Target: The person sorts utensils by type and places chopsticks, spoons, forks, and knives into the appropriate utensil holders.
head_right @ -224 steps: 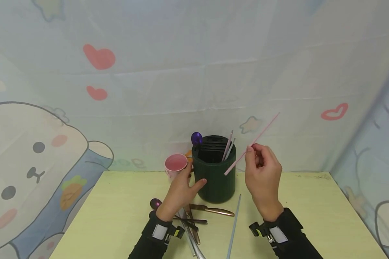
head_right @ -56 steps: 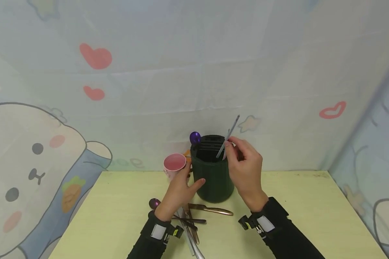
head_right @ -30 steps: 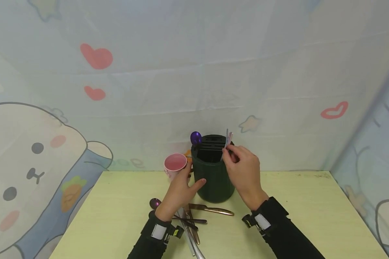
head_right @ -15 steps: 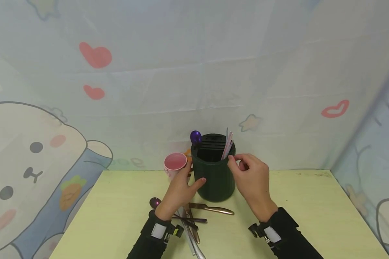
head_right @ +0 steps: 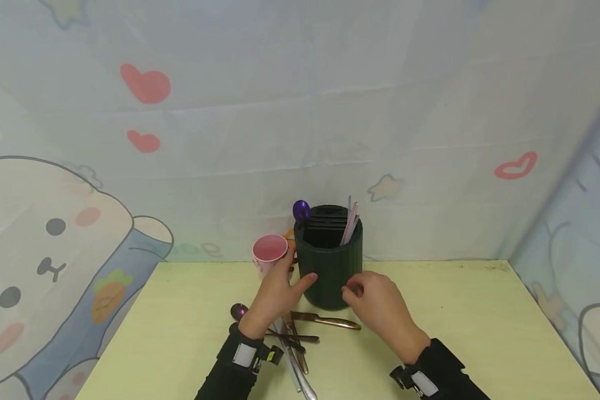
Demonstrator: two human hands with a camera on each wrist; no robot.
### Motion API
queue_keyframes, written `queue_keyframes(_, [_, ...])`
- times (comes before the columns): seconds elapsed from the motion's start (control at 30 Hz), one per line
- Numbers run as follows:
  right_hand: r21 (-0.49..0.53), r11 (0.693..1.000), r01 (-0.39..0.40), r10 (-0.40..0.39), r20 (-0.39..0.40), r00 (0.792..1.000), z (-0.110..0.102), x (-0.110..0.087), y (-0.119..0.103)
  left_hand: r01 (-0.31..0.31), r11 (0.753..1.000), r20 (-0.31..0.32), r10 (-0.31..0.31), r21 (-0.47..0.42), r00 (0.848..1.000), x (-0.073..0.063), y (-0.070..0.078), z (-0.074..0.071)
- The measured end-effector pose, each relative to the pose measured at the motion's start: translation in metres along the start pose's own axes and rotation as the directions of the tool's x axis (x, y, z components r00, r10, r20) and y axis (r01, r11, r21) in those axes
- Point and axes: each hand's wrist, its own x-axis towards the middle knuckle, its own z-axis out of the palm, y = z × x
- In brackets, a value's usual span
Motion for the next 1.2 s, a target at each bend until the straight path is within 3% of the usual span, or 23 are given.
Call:
queue_keyframes(0.17, [-0.053,0.998,0.034,-0.027,0.134,0.991,0.022,-0.006,0.013,-0.001,1.0,-0.002,0.001,0.0,1.0,0.0,0.0,0.0])
queue_keyframes(0.4, [-0.106,0.994,0.001,0.029,0.284,0.958,0.048,-0.01,0.015,0.005,1.0,-0.002,-0.005,0.006,1.0,0.001,-0.002,0.001])
queue_keyframes(1.0, [-0.234,0.966,0.111,-0.036,0.303,0.952,0.079,-0.002,-0.004,0.021,1.0,0.011,-0.022,0.01,1.0,0.0,0.0,-0.002])
queue_keyframes(1.2, [-0.264,0.942,0.205,-0.1,0.361,0.927,0.073,0.001,-0.006,0.034,0.999,0.017,-0.035,0.025,0.999,0.001,-0.004,-0.002])
